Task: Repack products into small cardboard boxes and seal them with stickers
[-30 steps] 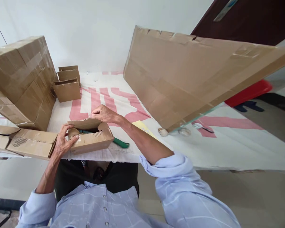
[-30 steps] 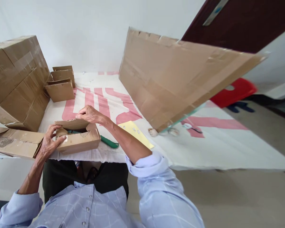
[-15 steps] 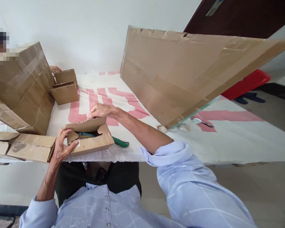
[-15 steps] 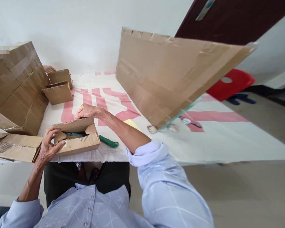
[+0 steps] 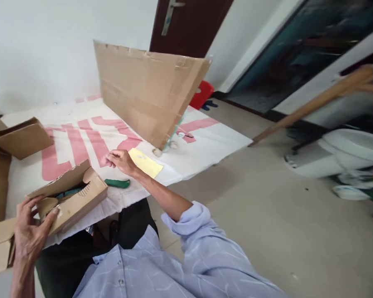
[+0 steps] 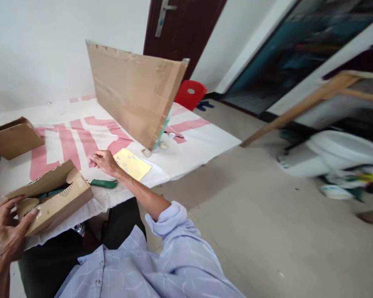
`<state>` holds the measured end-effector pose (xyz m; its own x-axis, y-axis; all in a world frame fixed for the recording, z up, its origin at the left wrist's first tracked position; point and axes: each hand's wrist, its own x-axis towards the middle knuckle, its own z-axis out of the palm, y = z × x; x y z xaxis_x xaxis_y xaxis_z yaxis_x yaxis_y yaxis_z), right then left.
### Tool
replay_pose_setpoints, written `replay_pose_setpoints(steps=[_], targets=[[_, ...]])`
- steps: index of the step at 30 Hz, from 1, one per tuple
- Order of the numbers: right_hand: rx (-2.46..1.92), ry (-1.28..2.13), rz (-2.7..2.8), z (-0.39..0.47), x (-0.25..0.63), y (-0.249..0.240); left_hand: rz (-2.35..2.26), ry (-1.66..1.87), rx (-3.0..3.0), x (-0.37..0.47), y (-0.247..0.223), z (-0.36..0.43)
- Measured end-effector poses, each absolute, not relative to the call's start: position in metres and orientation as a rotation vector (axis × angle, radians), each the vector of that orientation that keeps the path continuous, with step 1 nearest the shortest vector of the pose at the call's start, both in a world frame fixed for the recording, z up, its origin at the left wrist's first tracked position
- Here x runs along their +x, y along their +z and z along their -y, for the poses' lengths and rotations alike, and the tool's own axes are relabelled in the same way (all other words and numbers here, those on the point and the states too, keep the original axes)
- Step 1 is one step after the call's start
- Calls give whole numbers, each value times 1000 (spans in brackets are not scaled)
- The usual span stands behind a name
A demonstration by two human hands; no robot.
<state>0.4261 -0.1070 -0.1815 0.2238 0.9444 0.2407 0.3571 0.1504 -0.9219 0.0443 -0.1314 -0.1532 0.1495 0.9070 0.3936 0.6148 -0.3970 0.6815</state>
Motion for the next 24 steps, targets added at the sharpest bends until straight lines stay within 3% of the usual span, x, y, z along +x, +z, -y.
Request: replay_pose_setpoints(steps=[10,24], targets=[[-2073,-88,1089,179,626,-227,-1602,1117,2033,56,-149,126],[-2280,-256,1438,163,647,-281,-1652,1145,2037,59,-146,128]])
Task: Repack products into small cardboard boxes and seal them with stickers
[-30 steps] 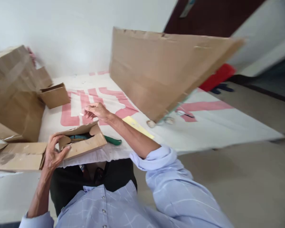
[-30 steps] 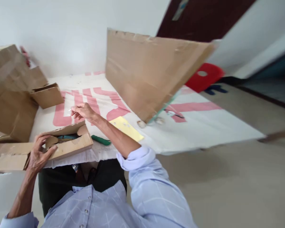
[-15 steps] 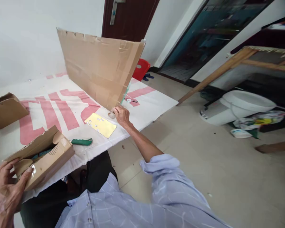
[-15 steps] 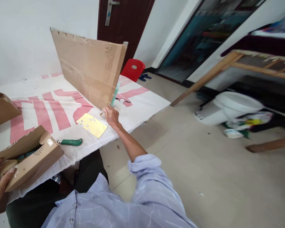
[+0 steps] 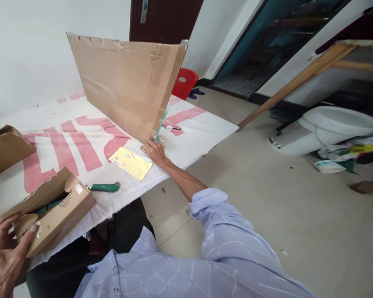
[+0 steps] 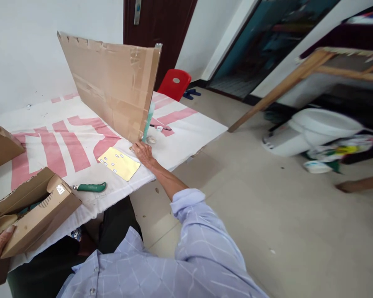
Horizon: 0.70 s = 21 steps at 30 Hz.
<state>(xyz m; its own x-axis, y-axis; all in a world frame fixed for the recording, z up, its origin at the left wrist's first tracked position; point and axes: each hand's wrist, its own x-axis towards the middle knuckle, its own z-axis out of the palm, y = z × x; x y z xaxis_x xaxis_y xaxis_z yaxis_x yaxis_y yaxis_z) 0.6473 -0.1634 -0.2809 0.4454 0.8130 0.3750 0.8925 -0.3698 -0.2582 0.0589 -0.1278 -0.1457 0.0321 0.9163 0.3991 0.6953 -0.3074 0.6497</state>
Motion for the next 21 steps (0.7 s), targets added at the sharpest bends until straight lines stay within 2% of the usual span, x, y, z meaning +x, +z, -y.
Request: replay_pose_setpoints(steps=[14,21], targets=[[-2242,-165,1588,179,638,-281,-1612,1127,2005,57,-148,129],[-2303,-145,1428,175,628,-282,-1599,1105,2026,57,-146,130]])
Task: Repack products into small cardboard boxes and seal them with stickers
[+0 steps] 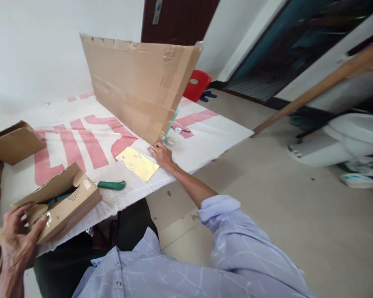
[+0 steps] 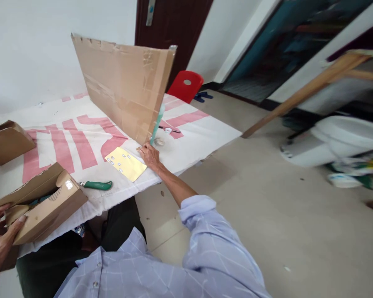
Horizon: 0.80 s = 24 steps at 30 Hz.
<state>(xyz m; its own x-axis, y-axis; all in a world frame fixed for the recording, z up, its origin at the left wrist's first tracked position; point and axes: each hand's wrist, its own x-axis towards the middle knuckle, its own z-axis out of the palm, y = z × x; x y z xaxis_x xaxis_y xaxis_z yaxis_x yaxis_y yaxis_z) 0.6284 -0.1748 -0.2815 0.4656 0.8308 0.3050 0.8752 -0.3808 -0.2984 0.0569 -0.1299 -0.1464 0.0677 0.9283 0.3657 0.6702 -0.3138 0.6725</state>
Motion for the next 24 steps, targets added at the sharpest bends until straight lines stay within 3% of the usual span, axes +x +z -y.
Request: replay_pose_setpoints(steps=[8,17,24], targets=[[-2437,-98,1340,181,610,-290,-1462,1020,2005,54,-143,143],[-2452,12,1406,197,602,-243,-1320,926,1904,35,-156,154],[-1725,-44,1787,170,512,-190,-1288,889,1896,32,-161,161]])
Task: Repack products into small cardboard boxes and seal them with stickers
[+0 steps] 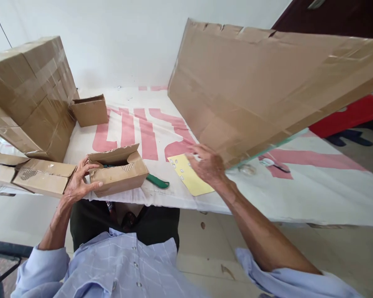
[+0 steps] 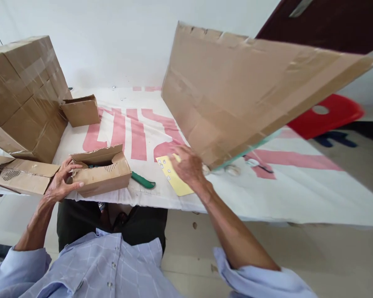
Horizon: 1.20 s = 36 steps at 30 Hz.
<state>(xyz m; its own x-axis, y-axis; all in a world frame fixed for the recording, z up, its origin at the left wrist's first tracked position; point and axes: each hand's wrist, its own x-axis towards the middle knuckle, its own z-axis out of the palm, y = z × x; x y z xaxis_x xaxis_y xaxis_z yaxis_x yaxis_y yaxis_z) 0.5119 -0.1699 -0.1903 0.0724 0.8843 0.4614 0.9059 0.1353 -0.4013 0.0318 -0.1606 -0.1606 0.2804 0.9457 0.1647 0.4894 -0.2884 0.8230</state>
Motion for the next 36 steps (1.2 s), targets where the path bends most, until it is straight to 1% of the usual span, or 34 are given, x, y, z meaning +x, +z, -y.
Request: replay_pose_setpoints(steps=[2,4,7,12,16,20,25,28,31,36], targets=[[-1534,21,1949,160,462,-177,-1279,901,1853,33,-157,161],[-1232,98,2171,154,415,-164,-1257,950,1832,35,-154,161],[-1008,118,2378,157,369,-149,-1278,1038,1796,37,-152,160],[-826,-16,2452,195,360,-146,-1332,1037,1722,37,-161,154],[-716,-63,2501,227,361,-155,-1340,939,1791,40,-165,150],[-775,-1,2500,227,351,-161,-1451,776,1980,50,-160,150],[-1047,291,2533,197,335,-150,-1631,657,2086,65,-154,155],[-1267,439,2577,177,325,-137,-1643,689,2088,70,-152,158],[-1414,502,2679,159,316,-126,-1593,760,2030,66,-150,160],[-1633,425,2787,141,299,-123,-1341,941,1764,50,-157,159]])
